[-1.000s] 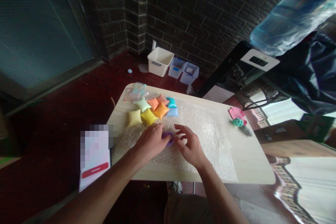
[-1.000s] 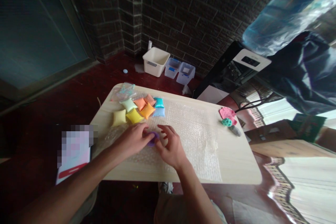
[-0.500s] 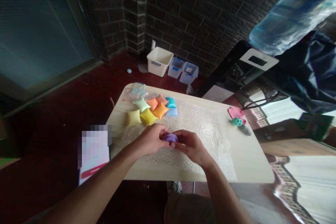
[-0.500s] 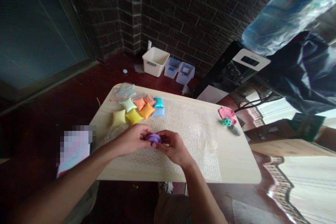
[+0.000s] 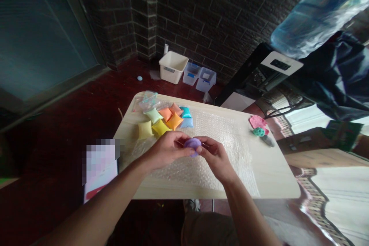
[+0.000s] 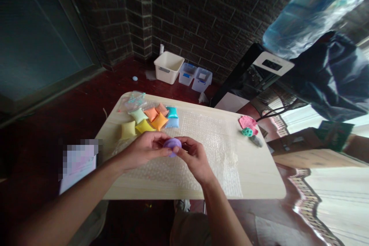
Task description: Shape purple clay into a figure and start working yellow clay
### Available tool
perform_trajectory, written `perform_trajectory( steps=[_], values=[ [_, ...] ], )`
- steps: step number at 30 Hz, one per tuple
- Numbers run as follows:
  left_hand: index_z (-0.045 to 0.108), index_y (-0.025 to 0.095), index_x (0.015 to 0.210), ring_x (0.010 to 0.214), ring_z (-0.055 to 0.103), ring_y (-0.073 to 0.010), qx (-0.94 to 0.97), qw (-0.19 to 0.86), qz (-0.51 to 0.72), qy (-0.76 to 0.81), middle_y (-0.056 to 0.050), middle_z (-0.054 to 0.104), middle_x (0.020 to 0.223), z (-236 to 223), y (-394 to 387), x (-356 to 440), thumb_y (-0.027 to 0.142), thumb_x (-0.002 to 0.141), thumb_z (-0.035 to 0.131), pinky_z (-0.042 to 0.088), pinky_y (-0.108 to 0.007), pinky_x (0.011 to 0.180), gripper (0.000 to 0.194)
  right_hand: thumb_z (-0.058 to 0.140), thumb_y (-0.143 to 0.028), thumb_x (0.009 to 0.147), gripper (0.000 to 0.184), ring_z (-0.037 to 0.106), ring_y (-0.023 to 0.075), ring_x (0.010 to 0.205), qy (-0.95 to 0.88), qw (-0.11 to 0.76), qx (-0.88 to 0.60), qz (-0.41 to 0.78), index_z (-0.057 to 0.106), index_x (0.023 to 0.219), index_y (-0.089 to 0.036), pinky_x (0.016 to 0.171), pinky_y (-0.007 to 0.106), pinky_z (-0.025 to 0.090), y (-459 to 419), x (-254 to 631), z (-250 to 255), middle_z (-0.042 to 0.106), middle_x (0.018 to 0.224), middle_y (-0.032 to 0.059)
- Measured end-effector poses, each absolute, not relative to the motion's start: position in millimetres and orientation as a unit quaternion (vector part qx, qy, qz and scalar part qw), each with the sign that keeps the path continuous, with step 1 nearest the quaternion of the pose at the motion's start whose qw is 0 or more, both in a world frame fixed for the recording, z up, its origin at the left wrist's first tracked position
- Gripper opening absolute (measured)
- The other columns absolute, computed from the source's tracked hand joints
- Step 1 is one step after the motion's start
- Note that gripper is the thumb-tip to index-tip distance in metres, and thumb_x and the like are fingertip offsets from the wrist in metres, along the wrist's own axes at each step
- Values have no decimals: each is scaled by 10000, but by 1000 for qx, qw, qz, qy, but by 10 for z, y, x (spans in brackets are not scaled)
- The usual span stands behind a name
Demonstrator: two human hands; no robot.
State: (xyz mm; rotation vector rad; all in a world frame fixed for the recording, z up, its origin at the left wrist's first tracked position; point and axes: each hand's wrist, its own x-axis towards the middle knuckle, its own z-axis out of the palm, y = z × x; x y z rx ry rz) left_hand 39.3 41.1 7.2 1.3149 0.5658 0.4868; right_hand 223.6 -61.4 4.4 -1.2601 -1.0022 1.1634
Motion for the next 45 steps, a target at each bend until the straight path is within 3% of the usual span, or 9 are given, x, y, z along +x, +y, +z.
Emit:
perform_trajectory(
  steps=[5, 11, 15, 20, 32, 39, 45],
  values=[
    [779, 157, 1108, 957, 750, -226, 616, 713, 224, 248, -96, 805, 1061, 77, 433, 395, 342, 811, 857, 591, -346, 861, 359, 875, -391, 868, 234, 757, 204, 909, -420, 553, -531, 486, 832, 1043, -241, 883, 376, 601, -618, 2215, 44, 835, 987, 51],
    [768, 151, 1120, 983, 742, -229, 622, 702, 253, 236, -106, 794, 1098, 83, 396, 425, 390, 862, 821, 604, -344, 861, 355, 867, -436, 869, 283, 754, 206, 882, -399, 578, -531, 475, 823, 1057, -230, 849, 379, 613, -617, 2184, 77, 824, 973, 61],
    [781, 148, 1063, 916, 740, -220, 622, 701, 247, 244, -92, 791, 1011, 74, 379, 458, 409, 848, 838, 602, -327, 808, 343, 849, -470, 878, 333, 749, 205, 868, -396, 577, -538, 470, 810, 1114, -238, 799, 368, 618, -627, 2167, 101, 819, 1008, 69],
    [764, 145, 1100, 943, 749, -227, 611, 704, 266, 244, -107, 796, 1056, 70, 371, 487, 373, 834, 839, 606, -343, 841, 358, 857, -432, 872, 244, 732, 193, 827, -394, 573, -562, 447, 824, 1024, -244, 772, 357, 619, -615, 2165, 99, 813, 930, 47],
    [796, 171, 1073, 931, 759, -225, 645, 669, 275, 246, -79, 811, 1034, 79, 330, 506, 377, 862, 825, 614, -326, 814, 296, 871, -461, 853, 279, 722, 164, 741, -353, 584, -560, 470, 757, 914, -214, 744, 349, 652, -632, 2152, 100, 749, 848, 14],
    [760, 151, 1141, 979, 780, -236, 590, 711, 296, 242, -105, 814, 1094, 52, 312, 539, 354, 853, 839, 636, -357, 868, 361, 865, -479, 857, 302, 694, 144, 670, -334, 602, -571, 448, 753, 885, -200, 648, 305, 649, -606, 2136, 87, 736, 815, 16],
    [773, 145, 1066, 953, 774, -234, 543, 736, 310, 261, -103, 814, 1038, 41, 303, 572, 358, 832, 845, 632, -368, 869, 325, 821, -513, 892, 299, 716, 164, 736, -339, 604, -561, 454, 801, 950, -220, 661, 308, 658, -607, 2124, 84, 769, 898, 43]
  ],
)
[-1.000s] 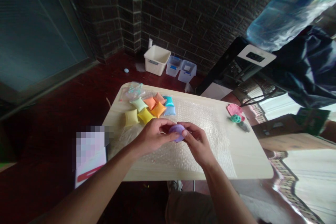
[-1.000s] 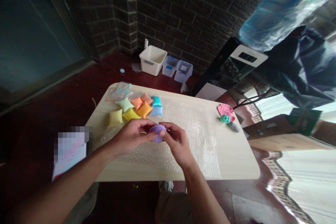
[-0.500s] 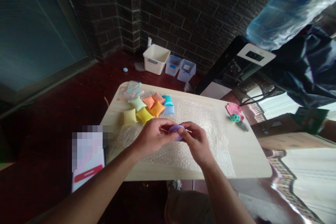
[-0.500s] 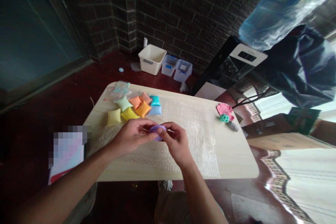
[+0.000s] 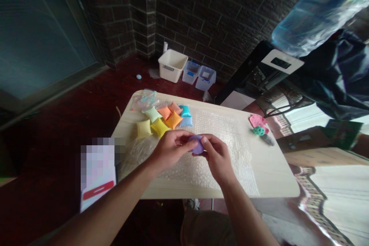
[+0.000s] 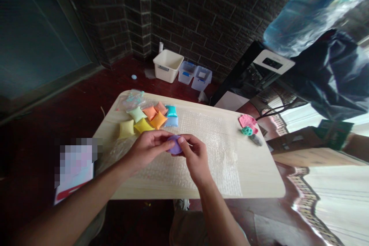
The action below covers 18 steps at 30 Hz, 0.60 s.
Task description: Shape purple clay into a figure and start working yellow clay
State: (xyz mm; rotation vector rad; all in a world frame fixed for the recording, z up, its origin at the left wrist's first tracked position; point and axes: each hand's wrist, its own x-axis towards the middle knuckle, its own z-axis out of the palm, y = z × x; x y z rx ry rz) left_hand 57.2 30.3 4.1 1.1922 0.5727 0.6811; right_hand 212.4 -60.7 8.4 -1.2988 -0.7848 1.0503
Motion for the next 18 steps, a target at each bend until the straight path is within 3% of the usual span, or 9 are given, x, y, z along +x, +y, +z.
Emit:
perform_trajectory(
  steps=[9, 13, 18],
  values=[
    [782, 158, 1064, 986, 759, -244, 581, 712, 305, 250, -93, 804, 1039, 60, 275, 562, 347, 866, 836, 628, -370, 877, 279, 874, -500, 835, 301, 741, 186, 784, -330, 584, -591, 447, 798, 936, -227, 677, 313, 655, -616, 2127, 115, 797, 931, 49],
    [779, 163, 1090, 987, 762, -250, 594, 701, 309, 244, -99, 800, 1067, 29, 249, 570, 373, 899, 810, 636, -379, 874, 286, 900, -469, 815, 284, 709, 156, 736, -333, 591, -588, 440, 796, 881, -213, 694, 286, 612, -602, 2137, 108, 788, 855, 31],
    [780, 154, 1075, 947, 749, -228, 562, 711, 334, 261, -97, 794, 1037, 22, 266, 603, 389, 868, 833, 612, -353, 851, 317, 766, -519, 939, 316, 706, 180, 805, -361, 597, -569, 435, 833, 992, -215, 741, 323, 597, -600, 2136, 85, 801, 929, 67]
  ],
)
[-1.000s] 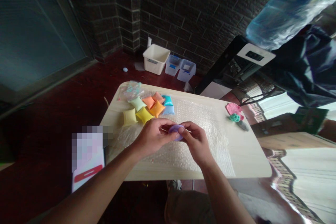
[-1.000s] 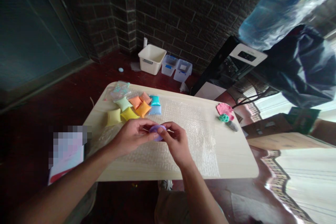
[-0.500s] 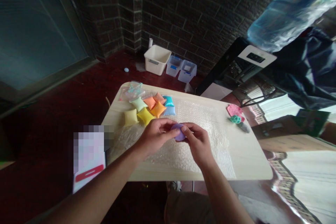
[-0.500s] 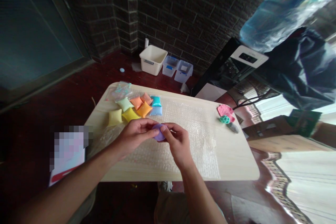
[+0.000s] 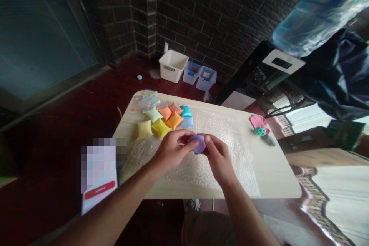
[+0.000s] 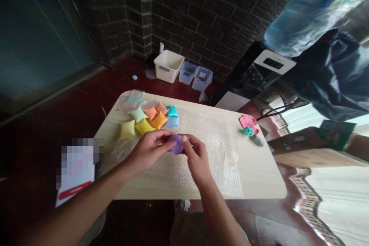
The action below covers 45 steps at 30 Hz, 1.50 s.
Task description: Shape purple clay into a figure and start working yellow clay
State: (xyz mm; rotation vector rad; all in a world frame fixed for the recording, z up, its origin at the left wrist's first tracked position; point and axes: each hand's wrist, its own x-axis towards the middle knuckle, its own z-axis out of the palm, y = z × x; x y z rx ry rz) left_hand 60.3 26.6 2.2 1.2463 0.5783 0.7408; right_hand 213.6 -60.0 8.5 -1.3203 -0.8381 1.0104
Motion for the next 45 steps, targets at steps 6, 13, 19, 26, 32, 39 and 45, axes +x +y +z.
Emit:
perform_trajectory(
  steps=[6, 13, 19, 26, 32, 39, 45],
  values=[
    [781, 125, 1040, 919, 729, -207, 494, 765, 317, 264, -102, 786, 1003, 105, 279, 604, 373, 830, 860, 586, -328, 846, 335, 844, -459, 873, 247, 709, 188, 793, -339, 606, -567, 442, 860, 997, -246, 705, 331, 594, -583, 2126, 73, 808, 926, 62],
    [751, 138, 966, 811, 711, -178, 470, 766, 328, 291, -58, 752, 899, 91, 231, 630, 399, 808, 873, 588, -300, 742, 328, 804, -490, 911, 273, 696, 173, 759, -346, 594, -561, 461, 842, 997, -233, 695, 311, 587, -595, 2087, 82, 789, 904, 54],
    [749, 132, 965, 839, 719, -187, 458, 779, 308, 296, -73, 758, 917, 54, 180, 656, 417, 836, 846, 602, -314, 770, 328, 860, -487, 856, 285, 638, 149, 704, -325, 602, -573, 452, 833, 853, -203, 661, 273, 533, -584, 2104, 25, 746, 758, 30],
    [778, 137, 977, 766, 727, -171, 498, 747, 346, 272, -70, 779, 884, 13, 182, 669, 402, 836, 868, 594, -287, 730, 314, 800, -464, 926, 254, 629, 152, 718, -345, 608, -552, 455, 849, 961, -218, 672, 290, 523, -597, 2110, 29, 763, 827, 45],
    [794, 133, 987, 725, 732, -161, 454, 785, 336, 253, -66, 777, 857, 25, 191, 669, 412, 837, 872, 611, -283, 707, 326, 813, -447, 917, 233, 624, 154, 708, -331, 611, -549, 465, 863, 965, -225, 643, 283, 507, -600, 2113, 40, 779, 842, 54],
    [804, 121, 1037, 735, 735, -170, 427, 803, 327, 259, -83, 799, 880, 78, 212, 641, 406, 814, 887, 623, -304, 736, 370, 841, -427, 875, 236, 646, 173, 762, -291, 638, -524, 484, 872, 955, -207, 661, 280, 530, -590, 2101, 111, 794, 870, 71],
    [806, 135, 1074, 835, 744, -188, 477, 779, 328, 241, -88, 807, 948, 52, 194, 633, 353, 823, 881, 613, -303, 789, 341, 839, -445, 869, 245, 658, 166, 723, -294, 637, -534, 473, 853, 898, -202, 624, 277, 543, -587, 2119, 94, 789, 853, 60]
  ],
)
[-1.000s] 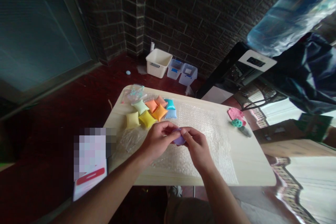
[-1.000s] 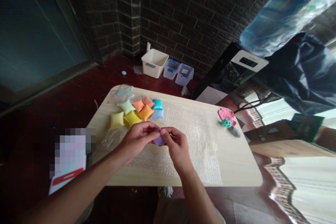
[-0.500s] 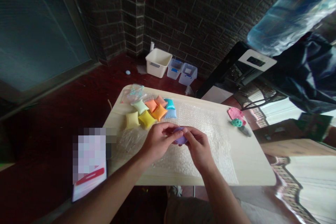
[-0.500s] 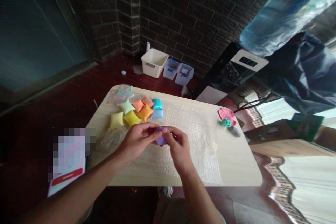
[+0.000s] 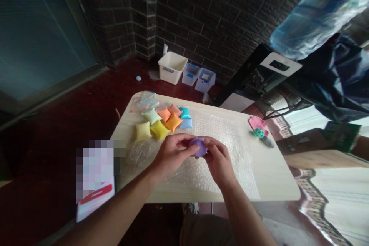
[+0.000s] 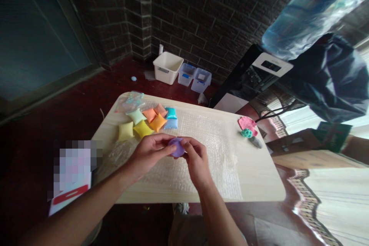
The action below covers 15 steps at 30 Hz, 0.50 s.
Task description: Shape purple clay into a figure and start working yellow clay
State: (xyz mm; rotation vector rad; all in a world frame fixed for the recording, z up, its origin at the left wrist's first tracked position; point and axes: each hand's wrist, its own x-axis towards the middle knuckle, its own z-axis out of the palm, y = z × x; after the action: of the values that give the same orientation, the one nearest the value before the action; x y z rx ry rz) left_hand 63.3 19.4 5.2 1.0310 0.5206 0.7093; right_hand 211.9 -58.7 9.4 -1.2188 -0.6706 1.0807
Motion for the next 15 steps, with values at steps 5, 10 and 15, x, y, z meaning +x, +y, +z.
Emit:
perform_trajectory(
  steps=[5, 10, 15],
  values=[
    [800, 130, 1066, 852, 757, -216, 523, 745, 321, 261, -106, 810, 962, 78, 186, 636, 363, 829, 870, 628, -342, 801, 340, 834, -436, 895, 231, 646, 153, 685, -347, 596, -571, 444, 851, 923, -207, 630, 286, 531, -599, 2127, 97, 792, 832, 59],
    [810, 139, 1073, 819, 754, -206, 477, 775, 329, 253, -104, 810, 967, 88, 186, 642, 391, 818, 880, 633, -338, 775, 365, 811, -476, 911, 278, 655, 169, 750, -321, 622, -543, 464, 865, 1024, -228, 661, 292, 530, -606, 2126, 112, 800, 888, 64],
    [828, 135, 1049, 786, 734, -178, 405, 816, 320, 260, -98, 809, 954, 107, 198, 646, 374, 806, 891, 632, -341, 793, 346, 839, -432, 891, 238, 651, 167, 747, -309, 629, -520, 488, 871, 1010, -228, 666, 288, 519, -600, 2113, 145, 802, 884, 60]
  ],
)
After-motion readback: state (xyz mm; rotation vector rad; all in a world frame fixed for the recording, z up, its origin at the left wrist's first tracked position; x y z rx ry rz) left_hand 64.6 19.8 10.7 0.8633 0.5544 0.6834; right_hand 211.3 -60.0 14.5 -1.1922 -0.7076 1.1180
